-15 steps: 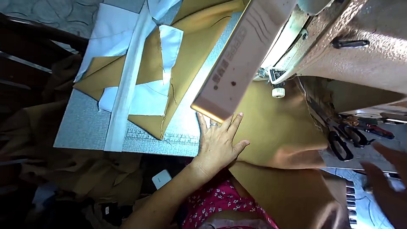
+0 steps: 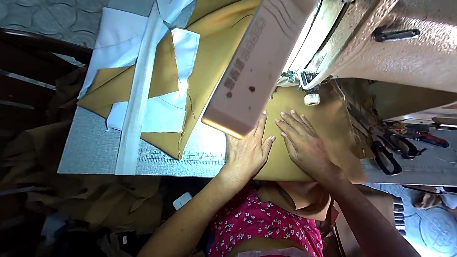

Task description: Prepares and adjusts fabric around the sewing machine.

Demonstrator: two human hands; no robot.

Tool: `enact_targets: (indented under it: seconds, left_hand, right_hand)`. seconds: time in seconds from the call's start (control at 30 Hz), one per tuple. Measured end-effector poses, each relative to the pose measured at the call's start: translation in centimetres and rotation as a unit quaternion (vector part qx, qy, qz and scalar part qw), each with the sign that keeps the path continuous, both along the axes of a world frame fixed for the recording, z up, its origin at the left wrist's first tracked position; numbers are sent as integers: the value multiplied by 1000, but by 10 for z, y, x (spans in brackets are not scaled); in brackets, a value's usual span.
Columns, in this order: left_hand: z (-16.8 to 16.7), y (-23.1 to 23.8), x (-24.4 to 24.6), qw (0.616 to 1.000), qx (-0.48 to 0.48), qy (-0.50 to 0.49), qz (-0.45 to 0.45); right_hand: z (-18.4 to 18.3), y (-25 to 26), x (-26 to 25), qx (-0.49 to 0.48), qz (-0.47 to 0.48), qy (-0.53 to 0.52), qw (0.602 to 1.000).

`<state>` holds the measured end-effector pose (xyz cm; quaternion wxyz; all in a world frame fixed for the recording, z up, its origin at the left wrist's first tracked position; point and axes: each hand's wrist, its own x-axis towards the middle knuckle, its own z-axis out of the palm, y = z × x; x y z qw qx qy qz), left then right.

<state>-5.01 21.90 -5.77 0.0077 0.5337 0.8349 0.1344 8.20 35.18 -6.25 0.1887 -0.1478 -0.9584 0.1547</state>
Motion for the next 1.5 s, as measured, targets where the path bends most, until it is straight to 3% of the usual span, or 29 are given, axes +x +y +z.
enact_targets:
  seconds: [0.57, 0.63, 0.73, 0.87, 1.0, 1.2, 1.3, 1.5]
  left_hand:
    - [12, 16, -24, 998, -40, -49, -24]
    - [17, 15, -38, 995, -1, -93, -42]
    - [13, 14, -62, 979, 147, -129, -55]
    - [0, 22, -78, 919, 327, -205, -83]
    - [-3, 24, -71, 914, 350, -185, -88]
    - [1, 20, -71, 918, 322, -205, -106]
    - [-1, 22, -73, 933, 299, -156, -126]
    - [1, 24, -77, 934, 277, -25, -224]
  right_hand:
    - [5, 18, -7, 25, 7, -10, 1000]
    - [13, 6, -3, 28, -14, -12, 999]
    - [19, -21, -2, -13, -1, 47, 999]
    - [17, -42, -9, -65, 55, -5, 996]
    - [8, -41, -14, -32, 10, 46, 998]
    - [1, -29, 0, -247, -62, 170, 952]
    - [2, -28, 4, -293, -88, 193, 932]
    - [0, -29, 3, -289, -68, 198, 934]
